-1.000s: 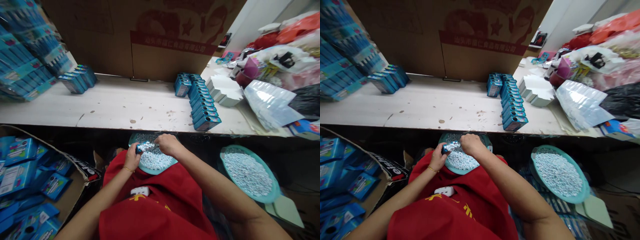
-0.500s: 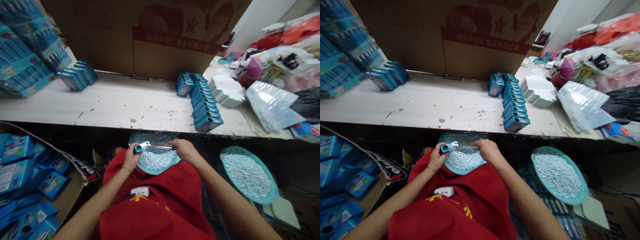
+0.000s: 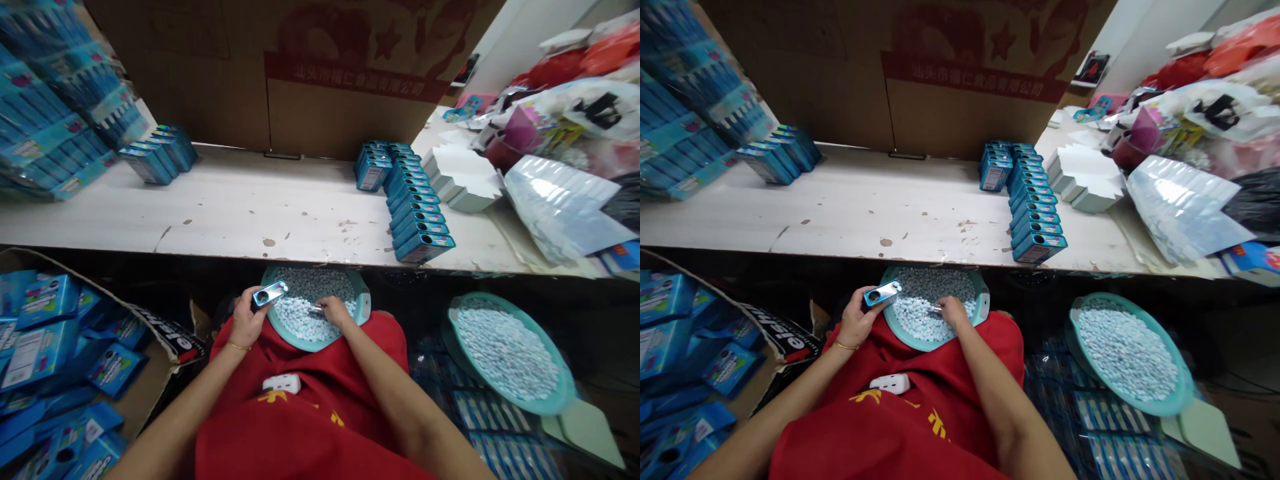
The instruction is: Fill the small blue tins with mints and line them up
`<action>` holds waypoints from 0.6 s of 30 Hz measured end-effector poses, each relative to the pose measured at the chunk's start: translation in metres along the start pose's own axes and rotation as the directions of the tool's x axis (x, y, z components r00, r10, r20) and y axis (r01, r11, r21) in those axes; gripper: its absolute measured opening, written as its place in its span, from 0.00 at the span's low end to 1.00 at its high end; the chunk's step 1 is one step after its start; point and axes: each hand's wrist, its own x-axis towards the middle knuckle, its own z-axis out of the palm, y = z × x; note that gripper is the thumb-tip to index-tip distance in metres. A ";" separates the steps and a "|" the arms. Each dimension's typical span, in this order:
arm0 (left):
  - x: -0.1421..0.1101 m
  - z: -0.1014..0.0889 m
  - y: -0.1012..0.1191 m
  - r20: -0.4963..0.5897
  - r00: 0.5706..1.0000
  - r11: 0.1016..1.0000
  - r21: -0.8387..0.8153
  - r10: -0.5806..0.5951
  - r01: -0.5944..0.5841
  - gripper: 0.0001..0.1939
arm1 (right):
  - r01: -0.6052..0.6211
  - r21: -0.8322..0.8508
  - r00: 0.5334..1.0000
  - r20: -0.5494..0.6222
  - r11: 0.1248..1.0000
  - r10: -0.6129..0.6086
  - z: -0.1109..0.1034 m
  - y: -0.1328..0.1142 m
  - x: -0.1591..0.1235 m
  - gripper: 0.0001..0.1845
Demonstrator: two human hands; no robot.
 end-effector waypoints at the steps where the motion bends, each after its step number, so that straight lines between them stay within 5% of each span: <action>1: 0.000 -0.001 -0.001 -0.003 1.000 1.000 0.015 -0.002 0.002 0.18 | 0.008 0.020 1.000 -0.001 1.000 -0.008 -0.008 0.005 -0.005 0.20; 5: 0.001 0.005 0.000 0.013 1.000 0.999 0.041 0.026 -0.026 0.17 | 0.049 0.094 0.999 -0.017 0.994 -0.048 -0.051 0.014 -0.031 0.21; 8: 0.000 0.016 0.005 0.062 0.996 0.997 0.024 0.066 -0.067 0.17 | 0.147 0.102 0.987 -0.080 0.984 -0.139 -0.084 -0.004 -0.052 0.19; 14: -0.005 0.031 0.013 0.132 0.982 0.989 0.032 0.136 -0.141 0.18 | 0.095 -0.372 0.989 -0.068 0.923 -0.129 -0.115 -0.083 -0.080 0.17; 18: -0.009 0.028 0.013 0.114 0.981 0.986 0.032 0.158 -0.162 0.18 | 0.133 -0.494 0.978 -0.075 0.859 -0.194 -0.120 -0.108 -0.090 0.17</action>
